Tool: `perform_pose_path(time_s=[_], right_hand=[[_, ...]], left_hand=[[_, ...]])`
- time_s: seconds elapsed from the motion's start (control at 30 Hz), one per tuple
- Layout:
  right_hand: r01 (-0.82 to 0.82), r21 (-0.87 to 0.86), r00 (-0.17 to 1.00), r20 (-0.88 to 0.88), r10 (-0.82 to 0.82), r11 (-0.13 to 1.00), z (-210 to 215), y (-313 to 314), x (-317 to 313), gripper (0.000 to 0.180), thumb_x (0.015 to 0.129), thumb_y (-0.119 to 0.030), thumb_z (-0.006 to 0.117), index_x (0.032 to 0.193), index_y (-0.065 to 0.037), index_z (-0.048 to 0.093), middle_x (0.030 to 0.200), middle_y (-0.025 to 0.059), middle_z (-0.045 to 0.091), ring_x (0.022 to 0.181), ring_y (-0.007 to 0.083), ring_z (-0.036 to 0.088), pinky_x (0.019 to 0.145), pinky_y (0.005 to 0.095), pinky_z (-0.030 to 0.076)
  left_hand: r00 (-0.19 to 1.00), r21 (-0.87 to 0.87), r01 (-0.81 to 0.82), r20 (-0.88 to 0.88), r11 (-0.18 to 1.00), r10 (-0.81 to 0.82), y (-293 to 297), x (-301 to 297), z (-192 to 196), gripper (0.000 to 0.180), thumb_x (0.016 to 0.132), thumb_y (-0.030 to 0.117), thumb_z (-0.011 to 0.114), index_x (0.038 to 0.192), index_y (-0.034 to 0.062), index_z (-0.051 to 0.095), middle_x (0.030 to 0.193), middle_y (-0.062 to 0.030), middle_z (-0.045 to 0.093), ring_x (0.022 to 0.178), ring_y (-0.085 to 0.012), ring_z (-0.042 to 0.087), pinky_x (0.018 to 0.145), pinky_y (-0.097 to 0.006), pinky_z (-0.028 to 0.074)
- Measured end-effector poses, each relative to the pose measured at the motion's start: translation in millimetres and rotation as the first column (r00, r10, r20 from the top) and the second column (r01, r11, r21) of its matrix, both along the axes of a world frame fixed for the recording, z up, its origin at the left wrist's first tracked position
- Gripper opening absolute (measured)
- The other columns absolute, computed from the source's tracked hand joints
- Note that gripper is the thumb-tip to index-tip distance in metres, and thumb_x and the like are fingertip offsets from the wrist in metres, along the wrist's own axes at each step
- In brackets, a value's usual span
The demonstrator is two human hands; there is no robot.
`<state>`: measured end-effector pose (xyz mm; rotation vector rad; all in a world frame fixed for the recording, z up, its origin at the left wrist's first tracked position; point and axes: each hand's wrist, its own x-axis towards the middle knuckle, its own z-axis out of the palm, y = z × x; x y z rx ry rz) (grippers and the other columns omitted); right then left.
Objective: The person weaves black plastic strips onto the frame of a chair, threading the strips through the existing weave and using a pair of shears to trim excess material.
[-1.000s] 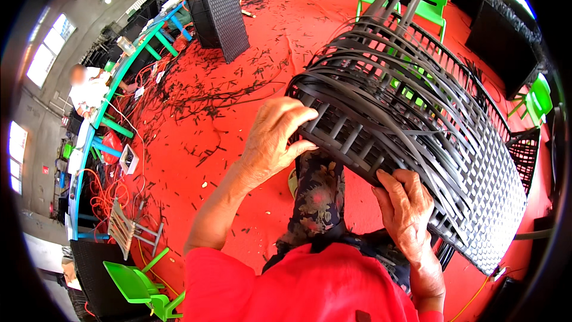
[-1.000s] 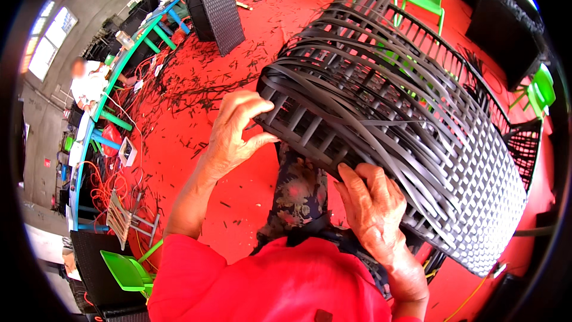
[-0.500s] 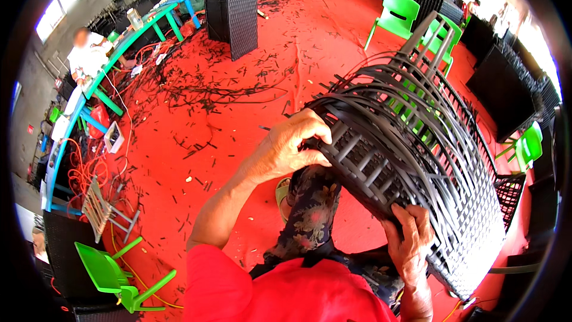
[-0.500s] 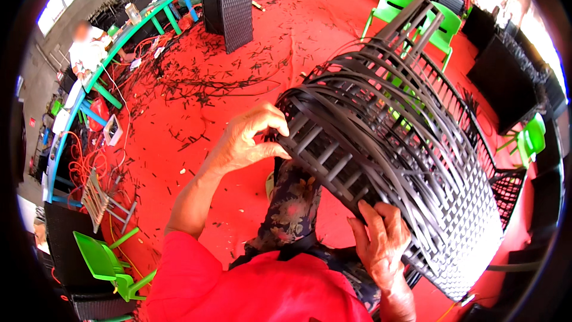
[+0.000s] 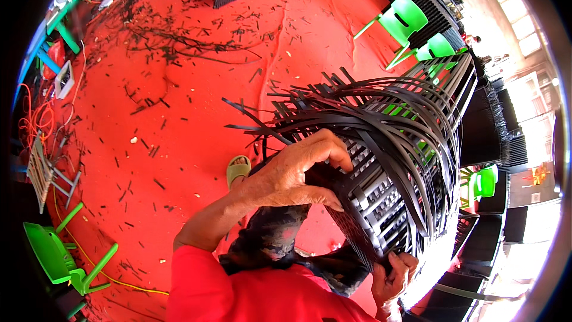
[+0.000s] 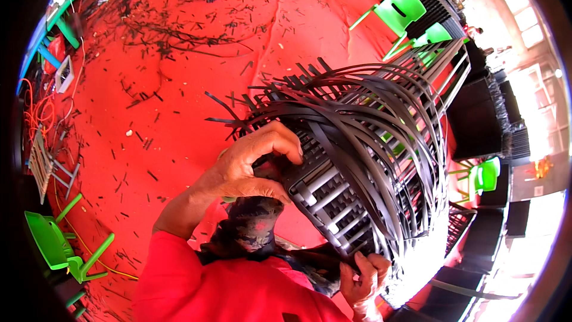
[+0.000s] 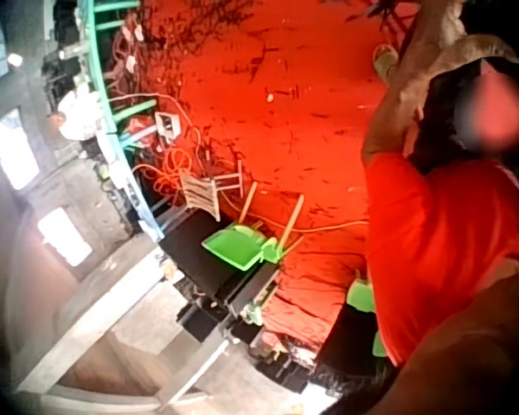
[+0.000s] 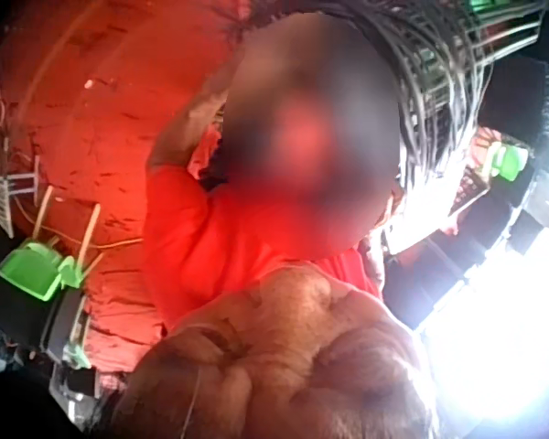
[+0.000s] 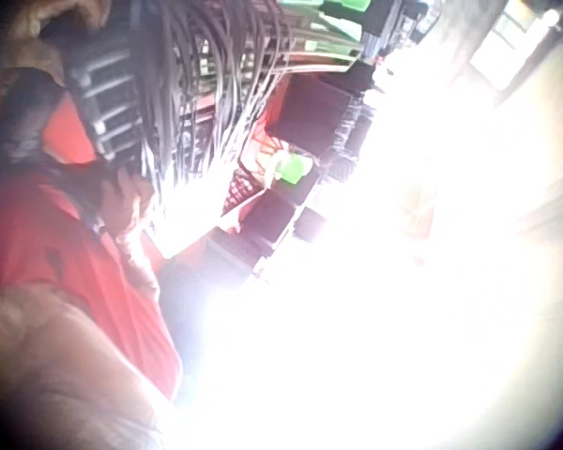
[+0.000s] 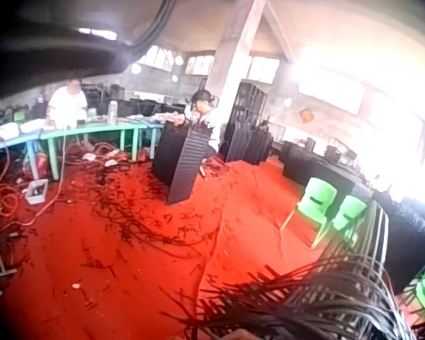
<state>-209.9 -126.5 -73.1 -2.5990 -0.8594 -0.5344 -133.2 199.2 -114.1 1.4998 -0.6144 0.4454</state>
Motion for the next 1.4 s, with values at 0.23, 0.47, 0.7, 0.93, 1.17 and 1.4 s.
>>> perform_pose_path(time_s=[0.23,0.47,0.7,0.93,1.17,1.4], right_hand=[[0.026,-0.029,0.999,0.021,-0.026,0.999,3.8,-0.6,-1.0,0.039,0.065,-0.002,0.073,0.101,-0.005,0.058,0.088,0.0118,0.051,0.071,0.0223,0.048,0.058,0.0314,0.039],[0.054,-0.042,0.998,-0.014,-0.055,0.998,2.1,-4.2,-5.0,0.040,0.065,0.001,0.068,0.102,-0.008,0.055,0.088,0.0104,0.048,0.074,0.0221,0.046,0.061,0.0326,0.037],[-0.032,-0.021,0.998,0.053,0.033,0.999,1.6,1.3,0.8,0.039,0.068,0.004,0.062,0.105,-0.004,0.055,0.091,0.0102,0.047,0.064,0.0128,0.034,0.057,0.0268,0.030],[-0.016,-0.017,1.000,0.018,0.016,1.000,7.5,10.3,3.5,0.042,0.064,-0.005,0.079,0.103,-0.006,0.061,0.088,0.0112,0.053,0.073,0.0227,0.051,0.062,0.0330,0.042],[-0.009,0.137,0.988,0.151,-0.012,0.991,8.9,-53.2,-18.0,0.036,0.078,-0.021,0.073,0.104,0.000,0.059,0.085,0.0110,0.056,0.078,0.0242,0.054,0.068,0.0347,0.045],[0.583,0.753,0.627,-0.176,-0.759,0.307,-44.0,-250.0,-73.0,0.037,0.101,-0.029,0.046,0.123,-0.001,0.053,0.104,0.0080,0.055,0.098,0.0174,0.050,0.085,0.0306,0.040]], left_hand=[[0.998,-0.050,-0.001,0.063,0.999,0.004,-0.6,5.3,-2.7,0.047,0.064,0.019,0.086,0.101,0.0037,0.062,0.101,-0.0073,0.059,0.093,-0.0218,0.057,0.080,-0.032,0.046],[0.998,-0.121,-0.011,0.066,0.993,0.019,-1.6,3.6,-6.5,0.041,0.067,0.024,0.082,0.098,0.0059,0.063,0.096,-0.0063,0.059,0.090,-0.0232,0.057,0.079,-0.035,0.043],[0.970,0.010,-0.164,0.186,0.986,0.159,2.2,-1.5,-3.6,0.038,0.068,0.029,0.079,0.096,0.0056,0.066,0.090,-0.0035,0.062,0.083,-0.0205,0.057,0.073,-0.035,0.042],[0.988,-0.073,-0.147,-0.061,0.986,0.143,-11.9,-9.6,-15.9,0.046,0.067,0.016,0.083,0.105,0.0047,0.061,0.110,-0.0115,0.056,0.101,-0.0264,0.055,0.090,-0.035,0.042],[0.978,0.103,-0.206,-0.006,0.973,0.208,-8.7,-12.6,-4.1,0.058,0.069,0.039,0.080,0.107,0.0002,0.059,0.109,-0.0114,0.057,0.102,-0.0269,0.053,0.091,-0.036,0.041],[0.962,-0.071,-0.095,-0.263,0.993,0.074,-12.5,-15.4,4.6,0.063,0.084,0.056,0.063,0.108,-0.0019,0.061,0.102,-0.0069,0.059,0.097,-0.0191,0.053,0.090,-0.031,0.039]])
